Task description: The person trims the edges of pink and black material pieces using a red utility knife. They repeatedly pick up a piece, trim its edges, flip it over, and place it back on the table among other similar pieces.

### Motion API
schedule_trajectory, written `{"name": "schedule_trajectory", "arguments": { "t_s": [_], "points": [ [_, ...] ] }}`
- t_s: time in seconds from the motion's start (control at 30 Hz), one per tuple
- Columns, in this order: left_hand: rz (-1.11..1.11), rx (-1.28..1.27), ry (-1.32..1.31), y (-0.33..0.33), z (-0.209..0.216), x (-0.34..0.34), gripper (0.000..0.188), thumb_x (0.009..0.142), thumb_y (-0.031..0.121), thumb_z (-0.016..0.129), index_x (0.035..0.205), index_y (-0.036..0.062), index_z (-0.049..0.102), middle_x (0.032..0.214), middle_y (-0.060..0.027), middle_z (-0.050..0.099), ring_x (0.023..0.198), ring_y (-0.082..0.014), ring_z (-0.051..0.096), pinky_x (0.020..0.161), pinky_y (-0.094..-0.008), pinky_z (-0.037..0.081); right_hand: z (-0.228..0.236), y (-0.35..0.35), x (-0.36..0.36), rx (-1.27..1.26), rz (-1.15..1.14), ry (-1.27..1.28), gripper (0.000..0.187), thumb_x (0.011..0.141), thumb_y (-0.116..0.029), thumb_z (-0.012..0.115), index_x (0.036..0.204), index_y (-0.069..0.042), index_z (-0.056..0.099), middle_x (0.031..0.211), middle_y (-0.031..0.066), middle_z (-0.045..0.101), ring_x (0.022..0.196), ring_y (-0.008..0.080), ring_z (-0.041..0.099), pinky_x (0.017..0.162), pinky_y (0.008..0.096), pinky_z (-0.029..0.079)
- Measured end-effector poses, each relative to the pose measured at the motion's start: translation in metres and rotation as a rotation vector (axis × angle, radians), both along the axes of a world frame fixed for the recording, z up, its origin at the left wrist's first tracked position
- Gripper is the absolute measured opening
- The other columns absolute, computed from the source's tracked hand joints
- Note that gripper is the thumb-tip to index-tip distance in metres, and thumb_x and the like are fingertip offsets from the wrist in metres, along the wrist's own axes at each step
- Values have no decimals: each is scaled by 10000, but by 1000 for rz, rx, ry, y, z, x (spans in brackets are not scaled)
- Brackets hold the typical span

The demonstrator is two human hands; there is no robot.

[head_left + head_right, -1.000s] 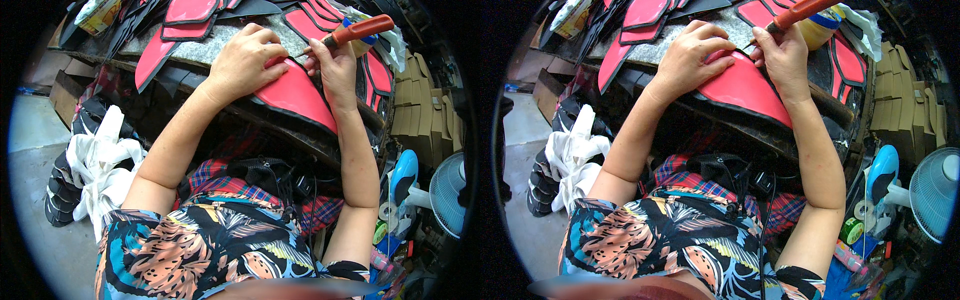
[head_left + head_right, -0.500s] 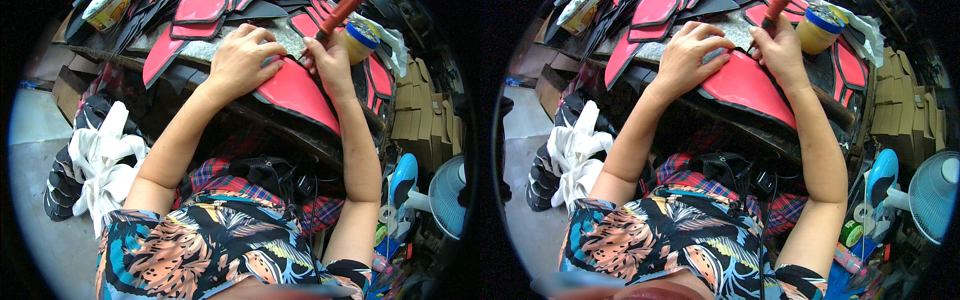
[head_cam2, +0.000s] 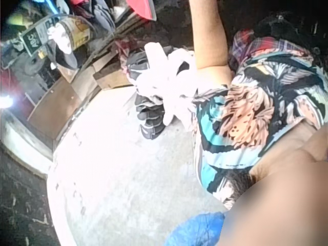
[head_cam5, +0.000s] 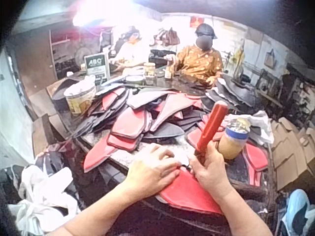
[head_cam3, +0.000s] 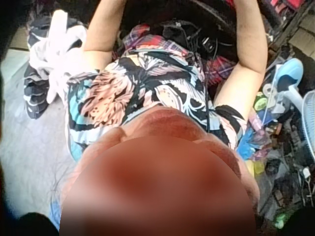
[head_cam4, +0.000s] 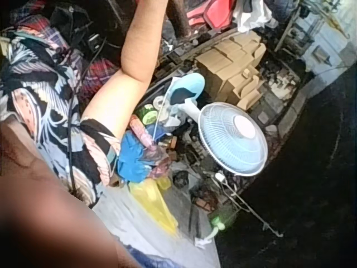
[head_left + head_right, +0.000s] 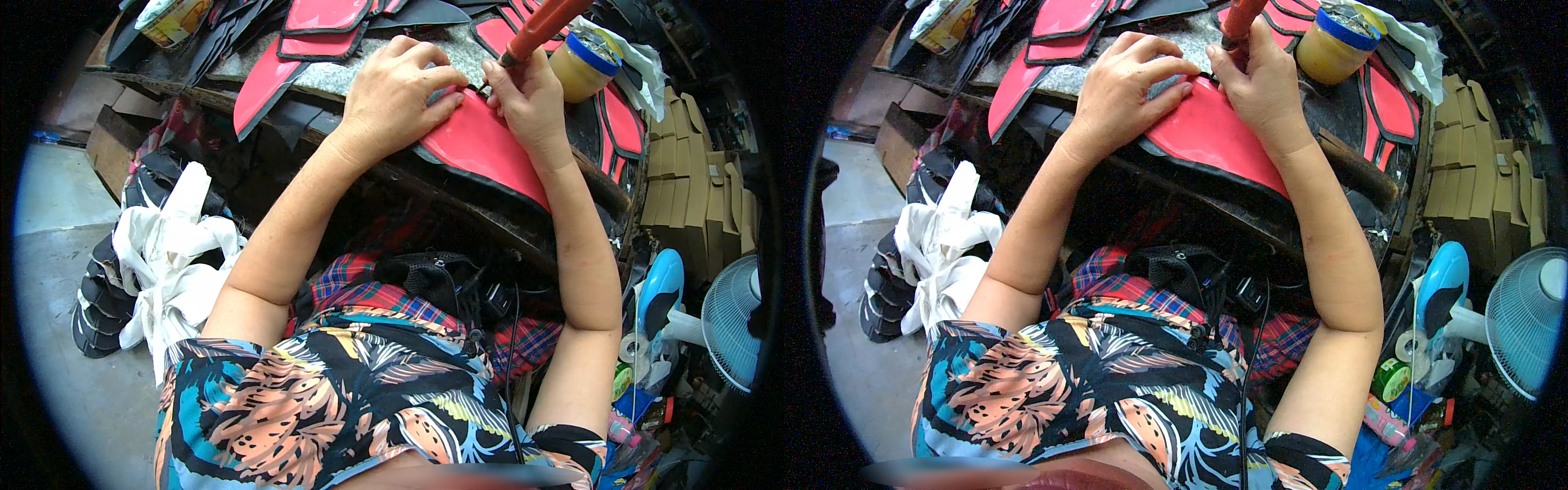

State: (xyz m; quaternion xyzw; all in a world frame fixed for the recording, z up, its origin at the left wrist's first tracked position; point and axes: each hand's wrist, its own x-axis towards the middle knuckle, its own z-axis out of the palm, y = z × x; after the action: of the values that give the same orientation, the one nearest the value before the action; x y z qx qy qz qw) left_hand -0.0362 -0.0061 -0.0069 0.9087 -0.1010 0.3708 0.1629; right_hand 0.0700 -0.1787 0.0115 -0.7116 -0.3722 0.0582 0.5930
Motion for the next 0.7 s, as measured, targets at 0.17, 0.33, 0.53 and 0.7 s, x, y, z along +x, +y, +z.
{"name": "schedule_trajectory", "arguments": {
  "t_s": [0.17, 0.33, 0.53, 0.7],
  "points": [
    [2, 2, -13, 0, 1, 0, 144, 836, 301, 743, 942, 207, 768, 975, -10, 669, 1015, -238, 609, 880, -391, 511, 6, -4, 6, 133, 15, 267, 194, 972, -157, 676, 1057, -90, 515, 825, 45, 658, 612, 93, 635, 497, 200, 482],
    [12, 18, 32, 0, 2, -2, 191, 829, 258, 742, 1001, 179, 765, 1033, -30, 664, 1002, -255, 610, 871, -383, 519, 5, -5, 10, 211, 43, 313, 182, 971, -161, 681, 1036, -90, 526, 835, 56, 672, 614, 102, 642, 496, 208, 485],
    [8, 6, 0, 0, 2, -1, 147, 832, 301, 749, 936, 199, 767, 962, -12, 667, 980, -237, 612, 859, -381, 514, 1, -2, 4, 68, -5, 201, 166, 975, -149, 669, 1042, -78, 535, 839, 55, 673, 615, 95, 637, 494, 203, 480],
    [6, -8, -13, -1, 1, 0, 151, 831, 301, 749, 938, 197, 768, 959, -12, 666, 981, -237, 612, 855, -383, 513, 4, -1, 4, 77, 25, 180, 164, 975, -146, 667, 1039, -82, 530, 850, 57, 678, 626, 96, 642, 514, 207, 492]
  ]
}}
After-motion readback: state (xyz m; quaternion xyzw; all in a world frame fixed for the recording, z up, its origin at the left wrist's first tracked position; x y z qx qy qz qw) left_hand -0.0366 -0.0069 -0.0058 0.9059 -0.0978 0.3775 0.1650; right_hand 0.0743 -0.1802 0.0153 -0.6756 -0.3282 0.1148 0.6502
